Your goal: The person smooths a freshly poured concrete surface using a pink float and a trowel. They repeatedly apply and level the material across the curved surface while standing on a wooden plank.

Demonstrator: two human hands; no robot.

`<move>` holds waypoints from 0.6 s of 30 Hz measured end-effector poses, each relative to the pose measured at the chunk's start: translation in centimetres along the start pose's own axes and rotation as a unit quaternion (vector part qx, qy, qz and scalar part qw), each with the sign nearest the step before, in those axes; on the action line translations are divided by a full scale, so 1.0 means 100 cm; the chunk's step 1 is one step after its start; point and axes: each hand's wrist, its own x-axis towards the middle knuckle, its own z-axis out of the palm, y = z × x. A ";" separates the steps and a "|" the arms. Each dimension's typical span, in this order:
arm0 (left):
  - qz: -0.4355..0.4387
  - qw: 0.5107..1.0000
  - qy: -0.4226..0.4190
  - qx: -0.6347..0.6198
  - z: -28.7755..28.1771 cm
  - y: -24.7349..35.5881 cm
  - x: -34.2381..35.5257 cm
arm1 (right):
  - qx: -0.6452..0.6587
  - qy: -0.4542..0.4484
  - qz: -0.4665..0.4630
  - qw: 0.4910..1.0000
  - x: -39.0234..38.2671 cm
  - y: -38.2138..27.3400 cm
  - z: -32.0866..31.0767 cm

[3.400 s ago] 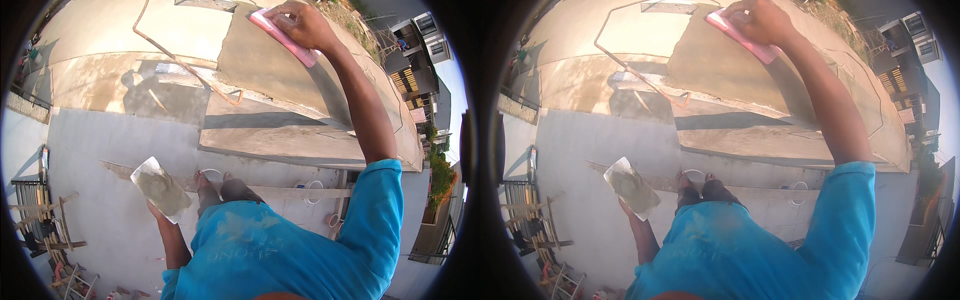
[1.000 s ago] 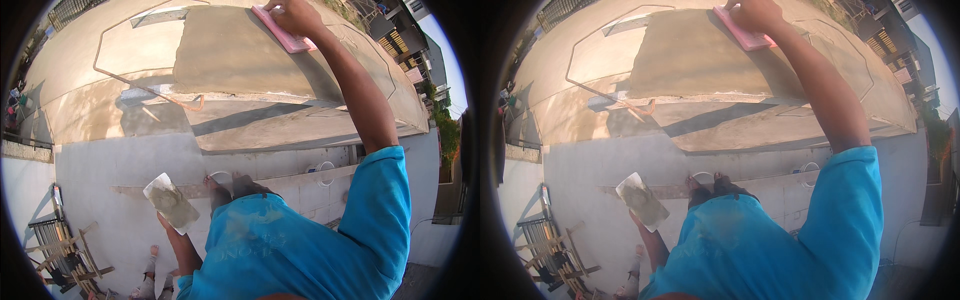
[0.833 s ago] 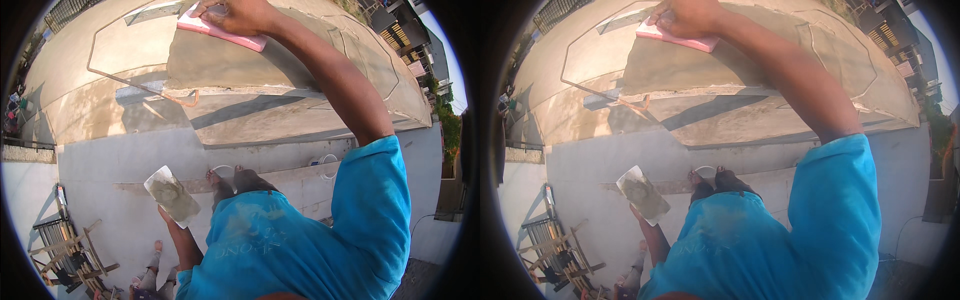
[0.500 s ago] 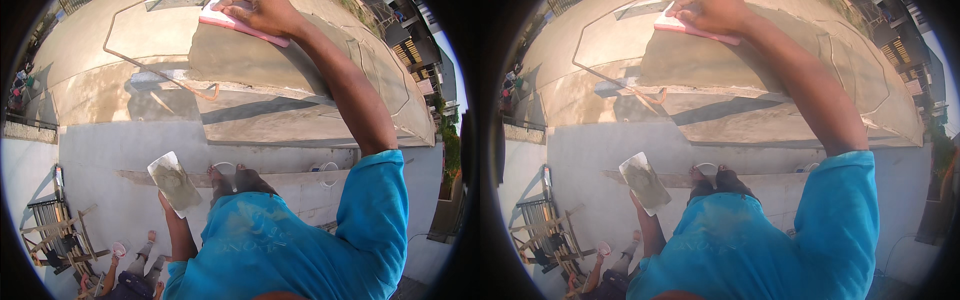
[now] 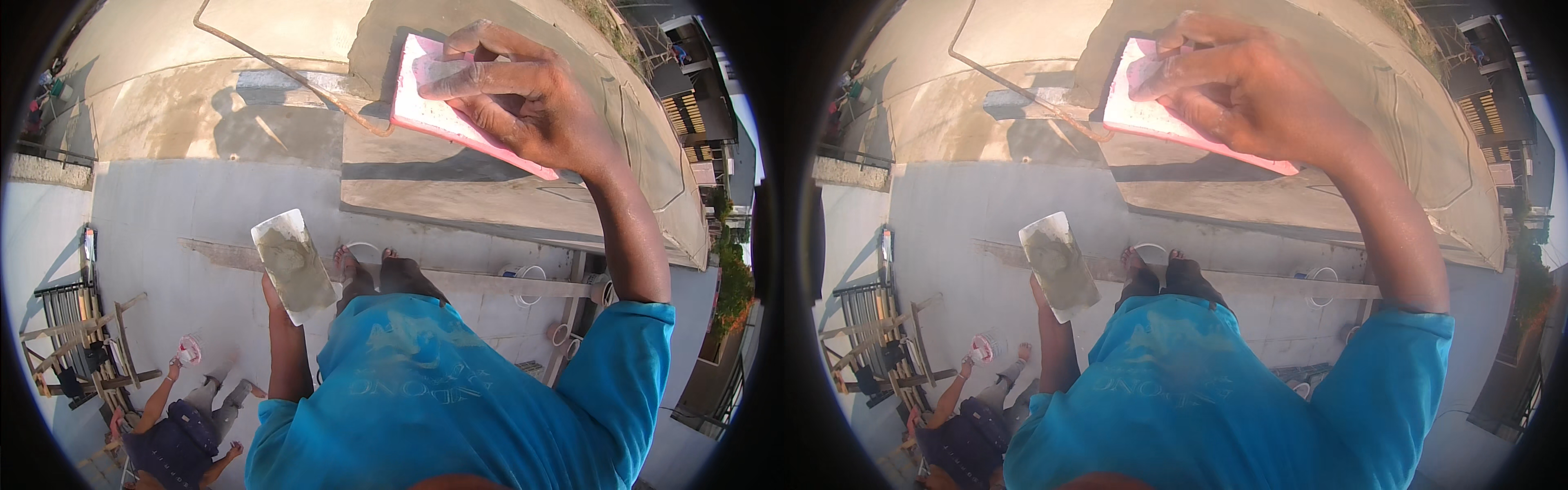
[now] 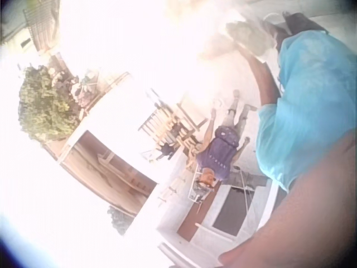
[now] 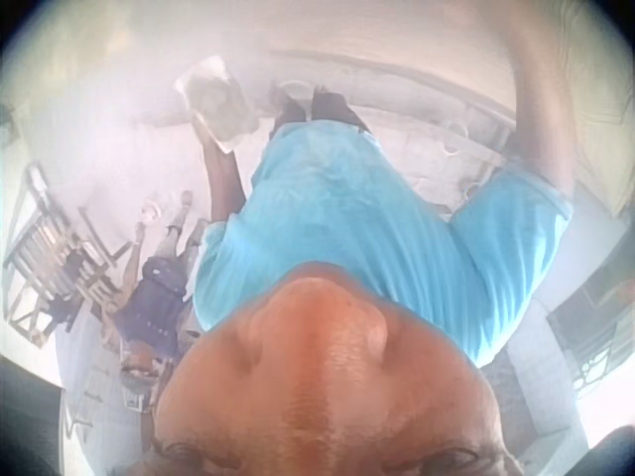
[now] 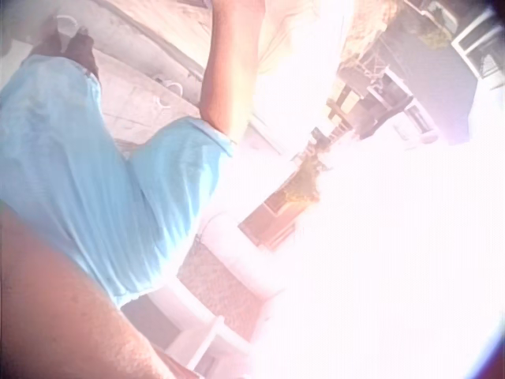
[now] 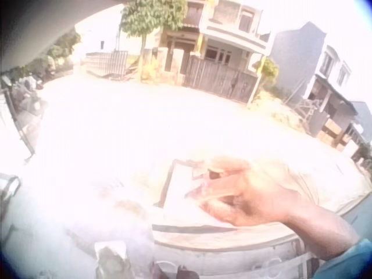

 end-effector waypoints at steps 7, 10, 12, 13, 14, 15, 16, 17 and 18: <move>0.000 0.998 -0.065 -0.009 -0.008 0.003 0.024 | -0.152 0.031 0.036 0.987 0.053 -0.014 0.026; -0.014 0.997 -0.073 -0.026 -0.017 -0.008 0.015 | -0.228 0.015 0.120 0.966 0.049 0.064 0.008; 0.002 0.998 -0.050 -0.039 -0.019 -0.013 0.012 | -0.155 0.014 0.104 0.982 0.010 0.090 -0.016; 0.018 0.998 -0.028 -0.057 -0.020 -0.014 0.010 | -0.049 0.031 0.113 0.992 -0.008 0.073 -0.012; 0.038 0.996 -0.007 -0.081 -0.020 -0.022 0.014 | -0.035 0.021 0.067 0.997 -0.018 0.061 -0.008; 0.068 0.995 -0.012 -0.070 -0.033 -0.031 0.023 | 0.045 0.018 -0.027 0.998 -0.004 0.043 0.002; 0.078 0.996 -0.017 -0.047 -0.060 -0.036 0.032 | 0.022 0.000 -0.014 1.000 0.009 0.039 0.010; 0.089 0.995 -0.023 -0.023 -0.083 -0.043 0.029 | 0.000 -0.016 -0.002 1.000 0.015 0.036 0.017; 0.084 0.995 -0.031 -0.034 -0.089 -0.041 0.030 | -0.056 0.009 -0.003 0.998 0.029 0.048 0.021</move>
